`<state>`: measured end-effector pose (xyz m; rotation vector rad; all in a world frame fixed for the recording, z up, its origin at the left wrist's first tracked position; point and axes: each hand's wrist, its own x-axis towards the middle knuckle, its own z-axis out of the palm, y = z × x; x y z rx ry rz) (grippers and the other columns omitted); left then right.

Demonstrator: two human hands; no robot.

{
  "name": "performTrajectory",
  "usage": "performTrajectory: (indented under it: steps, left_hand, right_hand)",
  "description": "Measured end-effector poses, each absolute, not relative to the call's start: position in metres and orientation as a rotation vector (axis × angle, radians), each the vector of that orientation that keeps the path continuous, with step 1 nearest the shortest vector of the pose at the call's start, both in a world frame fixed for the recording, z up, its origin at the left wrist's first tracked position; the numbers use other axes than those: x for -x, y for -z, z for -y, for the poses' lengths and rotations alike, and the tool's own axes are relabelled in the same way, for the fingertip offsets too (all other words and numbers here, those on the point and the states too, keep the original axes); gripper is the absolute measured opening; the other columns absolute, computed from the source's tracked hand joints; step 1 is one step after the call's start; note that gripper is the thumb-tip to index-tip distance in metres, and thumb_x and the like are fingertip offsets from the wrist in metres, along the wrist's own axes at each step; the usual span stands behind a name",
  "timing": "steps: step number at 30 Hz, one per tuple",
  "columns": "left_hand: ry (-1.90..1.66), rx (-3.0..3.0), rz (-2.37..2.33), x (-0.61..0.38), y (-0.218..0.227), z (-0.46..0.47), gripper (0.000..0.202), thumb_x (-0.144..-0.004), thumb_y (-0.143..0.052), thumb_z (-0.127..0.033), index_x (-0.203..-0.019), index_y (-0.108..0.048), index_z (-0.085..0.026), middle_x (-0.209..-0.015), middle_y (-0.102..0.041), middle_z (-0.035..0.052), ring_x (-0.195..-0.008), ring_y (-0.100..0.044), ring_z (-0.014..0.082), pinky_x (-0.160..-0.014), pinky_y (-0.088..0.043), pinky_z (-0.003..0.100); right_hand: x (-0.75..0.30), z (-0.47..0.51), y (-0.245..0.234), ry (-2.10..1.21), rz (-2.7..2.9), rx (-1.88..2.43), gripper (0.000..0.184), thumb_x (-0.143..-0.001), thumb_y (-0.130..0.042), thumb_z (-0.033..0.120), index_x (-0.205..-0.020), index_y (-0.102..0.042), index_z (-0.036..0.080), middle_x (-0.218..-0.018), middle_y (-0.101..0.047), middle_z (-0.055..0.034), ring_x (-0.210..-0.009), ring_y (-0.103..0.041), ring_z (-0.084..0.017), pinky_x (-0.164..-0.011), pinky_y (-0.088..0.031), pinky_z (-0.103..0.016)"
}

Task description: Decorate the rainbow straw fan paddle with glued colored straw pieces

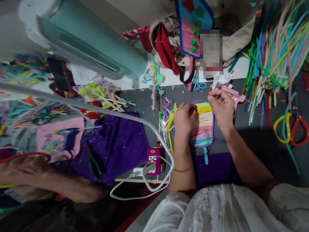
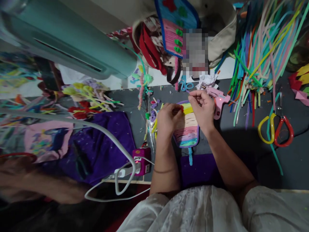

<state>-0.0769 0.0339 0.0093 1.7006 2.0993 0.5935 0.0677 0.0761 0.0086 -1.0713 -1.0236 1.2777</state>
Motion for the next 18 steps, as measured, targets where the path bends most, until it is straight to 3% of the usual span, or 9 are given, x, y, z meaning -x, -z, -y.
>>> performTrajectory:
  steps: [6, 18]
  left_hand:
    - [-0.720, -1.539, -2.004, 0.0784, -0.0061, -0.0339, 0.015, -0.082, -0.062, -0.017, -0.094, -0.069, -0.018, -0.093, -0.071, 0.0060, -0.083, -0.063, 0.0193, -0.077, -0.049, 0.031]
    - [-0.748, -1.390, -2.041, 0.0808, -0.0055, -0.0336, 0.005, -0.081, -0.062, -0.020, -0.083, -0.066, -0.019, -0.078, -0.070, 0.0022, -0.071, -0.060, 0.0172, -0.067, -0.044, 0.027]
  right_hand:
    - [-0.0646, -0.0722, -0.0058, -1.346, 1.108, 1.061, 0.004, -0.085, -0.065, 0.023, -0.089, -0.064, 0.021, -0.081, -0.066, 0.0015, -0.073, -0.063, -0.012, -0.070, -0.054, -0.027]
    - [-0.0694, -0.0677, -0.0022, -1.230, 1.527, 1.285, 0.013, -0.089, -0.058, 0.025, -0.091, -0.069, 0.020, -0.079, -0.070, -0.0006, -0.069, -0.065, -0.015, -0.068, -0.052, -0.029]
